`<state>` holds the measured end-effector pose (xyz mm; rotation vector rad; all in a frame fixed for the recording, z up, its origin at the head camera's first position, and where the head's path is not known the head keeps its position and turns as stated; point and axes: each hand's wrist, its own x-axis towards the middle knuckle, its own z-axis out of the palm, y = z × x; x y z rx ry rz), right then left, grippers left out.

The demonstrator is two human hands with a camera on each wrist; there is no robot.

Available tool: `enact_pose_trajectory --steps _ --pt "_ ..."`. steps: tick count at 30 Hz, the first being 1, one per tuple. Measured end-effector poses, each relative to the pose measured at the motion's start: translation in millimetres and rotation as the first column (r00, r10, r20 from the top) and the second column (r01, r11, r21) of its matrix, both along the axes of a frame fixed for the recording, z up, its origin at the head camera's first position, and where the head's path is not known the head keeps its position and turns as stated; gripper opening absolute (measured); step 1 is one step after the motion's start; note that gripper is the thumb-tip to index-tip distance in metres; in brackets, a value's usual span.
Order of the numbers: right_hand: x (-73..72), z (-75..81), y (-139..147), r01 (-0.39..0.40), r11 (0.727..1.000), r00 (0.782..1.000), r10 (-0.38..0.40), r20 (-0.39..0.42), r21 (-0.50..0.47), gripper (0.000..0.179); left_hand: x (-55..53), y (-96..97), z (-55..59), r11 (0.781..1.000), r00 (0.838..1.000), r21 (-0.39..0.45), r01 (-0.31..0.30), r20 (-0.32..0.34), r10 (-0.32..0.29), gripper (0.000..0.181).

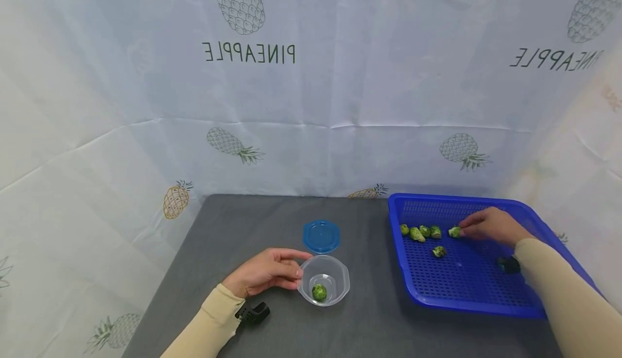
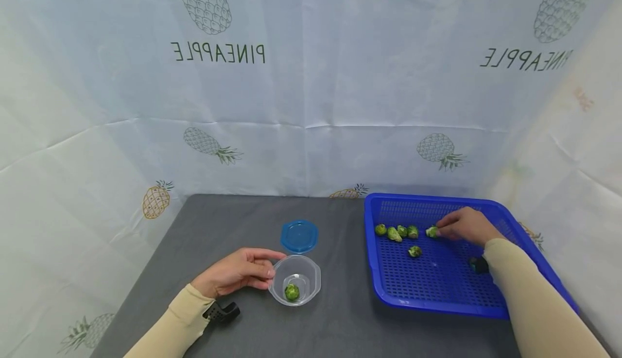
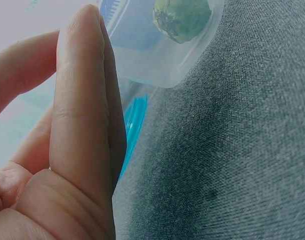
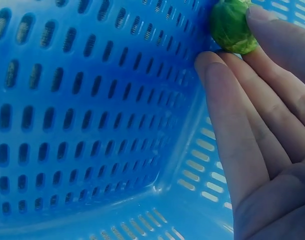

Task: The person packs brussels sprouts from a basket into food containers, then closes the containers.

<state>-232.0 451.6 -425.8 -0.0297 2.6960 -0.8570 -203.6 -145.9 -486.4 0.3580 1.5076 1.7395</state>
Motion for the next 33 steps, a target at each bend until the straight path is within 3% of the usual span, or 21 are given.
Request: enact_pose_trajectory --steps 22,33 --pt "2.9 -3.4 3.1 -0.001 0.997 0.999 0.004 -0.038 0.071 0.042 0.5 1.5 2.0 1.0 1.0 -0.001 0.0 0.004 0.0 0.061" --pt "25.8 21.1 -14.1 -0.019 0.996 0.994 0.027 -0.101 0.087 0.044 0.3 0.1 1.6 1.0 1.0 -0.008 -0.004 -0.009 0.004 0.062"
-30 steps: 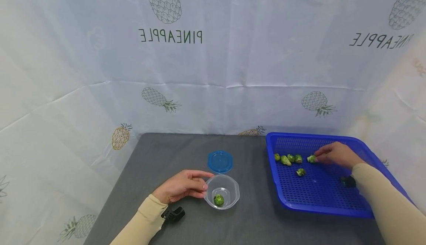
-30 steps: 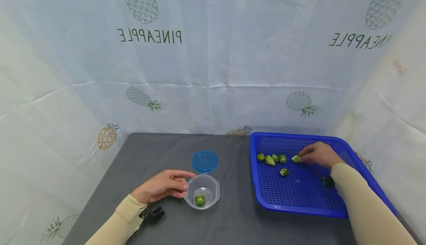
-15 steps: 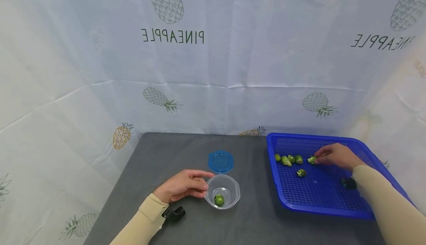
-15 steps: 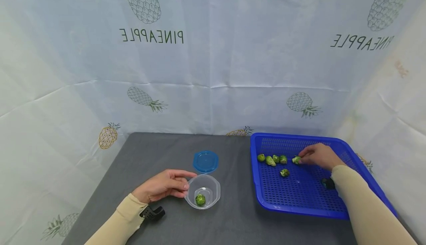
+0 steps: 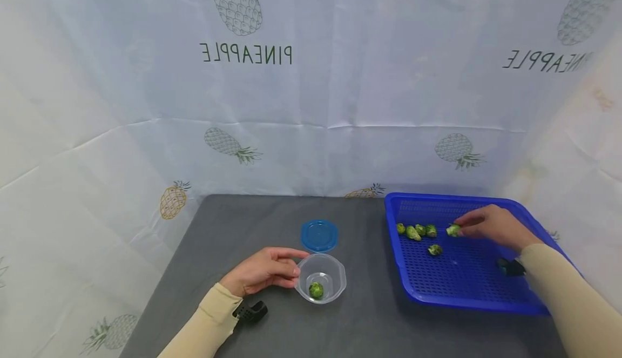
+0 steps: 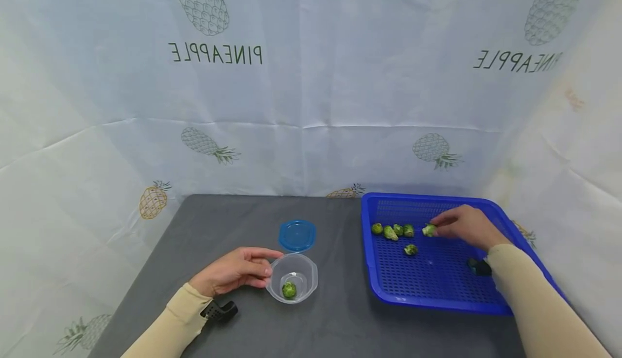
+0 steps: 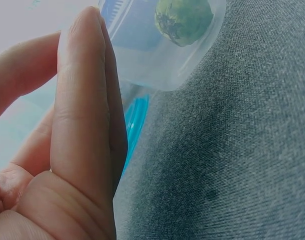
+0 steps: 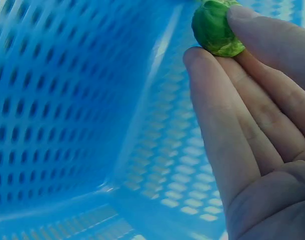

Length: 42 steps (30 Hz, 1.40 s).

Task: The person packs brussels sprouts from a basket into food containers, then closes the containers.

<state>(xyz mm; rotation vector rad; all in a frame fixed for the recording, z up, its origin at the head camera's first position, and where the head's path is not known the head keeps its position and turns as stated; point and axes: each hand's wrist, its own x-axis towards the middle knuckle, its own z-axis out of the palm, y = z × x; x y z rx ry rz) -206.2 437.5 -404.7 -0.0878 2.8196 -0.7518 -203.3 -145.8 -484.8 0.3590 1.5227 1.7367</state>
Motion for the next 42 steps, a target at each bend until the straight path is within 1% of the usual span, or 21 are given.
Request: enact_pose_trajectory --steps 5,12,17,22,27,32,36,40,42 --pt "18.5 16.4 -27.8 -0.01 1.0 0.999 0.011 -0.053 0.004 0.044 1.3 -2.4 0.6 1.0 1.0 -0.007 -0.004 0.001 0.004 0.063" --pt "39.0 40.5 -66.0 -0.038 0.999 0.995 0.038 -0.088 -0.006 0.043 -0.1 -0.9 0.3 1.0 1.0 -0.003 -0.009 -0.002 0.009 0.061" --pt "48.0 54.1 -93.7 -0.069 0.997 0.992 0.065 -0.106 -0.035 0.039 -0.7 -1.1 0.2 1.0 1.0 -0.001 -0.01 -0.004 0.01 0.06" --pt "49.3 59.9 -131.5 -0.098 0.991 0.99 0.088 -0.111 -0.087 0.035 -0.7 -1.8 0.8 1.0 1.0 0.005 -0.006 -0.003 0.006 0.061" --pt "44.3 58.1 -178.0 -0.126 0.974 0.989 0.109 -0.095 -0.187 0.029 0.0 -1.6 1.0 1.0 1.0 0.005 -0.006 -0.004 0.006 0.061" --pt "37.5 46.5 -220.2 -0.199 0.947 0.978 0.175 -0.115 -0.252 0.023 0.5 -0.7 0.6 1.0 1.0 0.0 -0.009 -0.002 0.009 0.061" --pt "33.4 34.4 -248.9 -0.261 0.927 0.963 0.232 -0.137 -0.27 0.023 0.1 -0.7 1.0 1.0 1.0 -0.007 -0.013 -0.005 0.012 0.062" --pt "31.7 20.7 -270.0 -0.295 0.914 0.954 0.266 -0.138 -0.277 0.021 -0.2 -1.1 0.4 1.0 1.0 -0.012 -0.019 0.0 0.019 0.06" --pt "31.9 14.9 -278.2 -0.292 0.914 0.955 0.266 -0.13 -0.282 0.02 -0.2 -1.8 0.4 1.0 1.0 -0.012 -0.021 0.001 0.021 0.059"
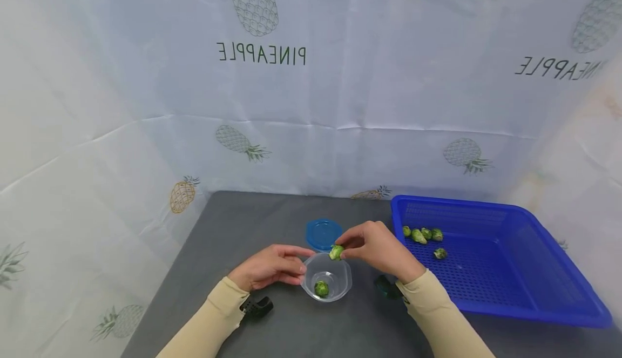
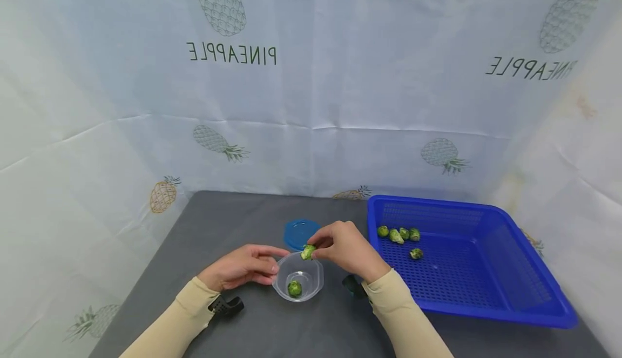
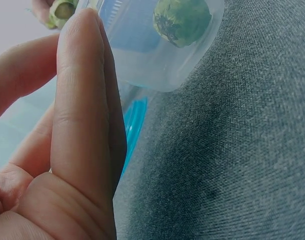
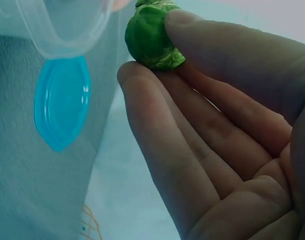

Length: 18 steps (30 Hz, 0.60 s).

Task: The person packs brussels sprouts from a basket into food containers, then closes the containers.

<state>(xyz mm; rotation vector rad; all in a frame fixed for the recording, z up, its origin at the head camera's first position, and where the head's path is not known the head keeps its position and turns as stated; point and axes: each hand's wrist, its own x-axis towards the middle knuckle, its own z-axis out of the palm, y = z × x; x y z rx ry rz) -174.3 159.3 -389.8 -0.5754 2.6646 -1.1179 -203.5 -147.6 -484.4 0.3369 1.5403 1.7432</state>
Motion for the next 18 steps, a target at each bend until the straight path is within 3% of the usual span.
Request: enact_pose_trajectory --steps 18 --pt "11.4 -30.1 -42.4 -0.057 0.998 0.998 0.057 -0.016 0.024 0.019 -0.8 -1.0 3.1 1.0 1.0 -0.014 0.01 0.014 -0.009 0.058"
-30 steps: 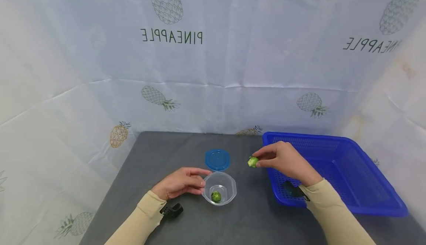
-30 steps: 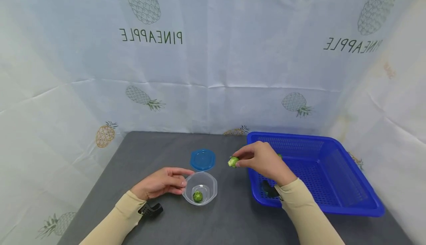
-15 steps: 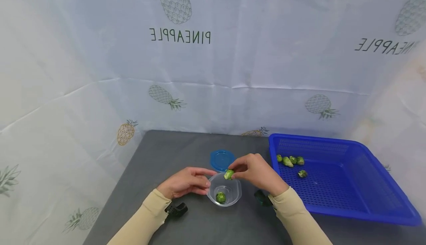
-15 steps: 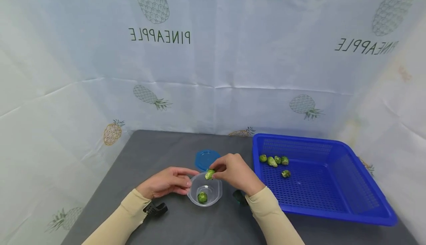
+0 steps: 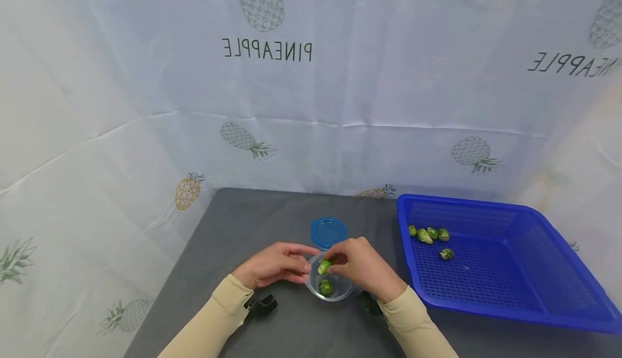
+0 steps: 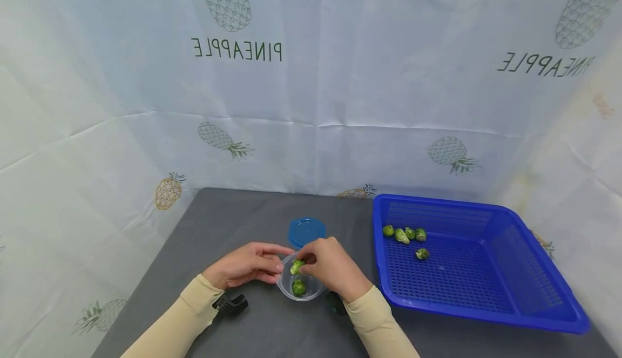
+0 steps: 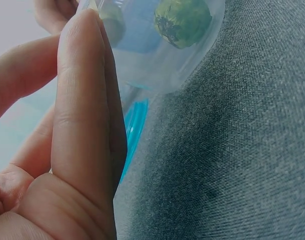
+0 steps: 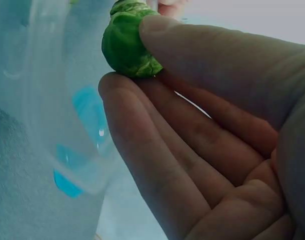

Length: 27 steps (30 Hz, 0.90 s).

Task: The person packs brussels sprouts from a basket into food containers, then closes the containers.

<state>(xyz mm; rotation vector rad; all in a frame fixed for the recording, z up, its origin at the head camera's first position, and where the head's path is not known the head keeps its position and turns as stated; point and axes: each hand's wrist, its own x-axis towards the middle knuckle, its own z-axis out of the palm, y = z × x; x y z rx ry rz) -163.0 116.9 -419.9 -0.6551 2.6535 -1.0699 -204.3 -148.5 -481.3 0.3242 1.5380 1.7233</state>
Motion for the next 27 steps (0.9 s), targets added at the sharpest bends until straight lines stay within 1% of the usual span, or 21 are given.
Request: enact_pose_trajectory --steps 9,13,17,21,23,25,27 --pt "1.2 -11.6 -11.7 -0.027 0.997 0.998 0.032 -0.062 0.076 0.017 0.4 1.8 -1.3 1.0 1.0 0.008 -0.003 0.005 0.003 0.057" --pt "1.9 -15.0 -14.9 -0.042 0.995 0.996 0.049 -0.08 0.086 0.017 0.8 2.5 -1.0 1.0 1.0 0.01 0.0 0.014 0.0 0.057" --pt "2.7 -14.9 -14.6 -0.035 0.996 0.996 0.042 -0.08 0.088 0.019 1.0 3.2 -0.9 1.0 1.0 0.015 0.005 0.013 -0.006 0.057" --pt "4.8 -10.0 -12.4 -0.028 0.996 0.997 0.035 -0.075 0.081 0.02 0.4 3.2 -1.1 1.0 1.0 0.011 0.009 0.003 -0.009 0.058" --pt "7.6 -3.9 -10.5 -0.032 0.996 0.996 0.038 -0.078 0.078 0.021 0.4 1.9 -1.5 1.0 1.0 0.002 0.006 -0.007 -0.006 0.058" --pt "12.2 6.3 -6.0 -0.033 0.996 0.996 0.039 -0.077 0.077 0.022 0.2 1.3 -1.7 1.0 1.0 -0.006 0.009 -0.016 -0.009 0.059" --pt "17.0 20.5 2.2 -0.034 0.996 0.994 0.042 -0.097 0.086 0.023 -0.5 1.9 -1.9 1.0 1.0 -0.01 0.014 -0.025 -0.014 0.06"
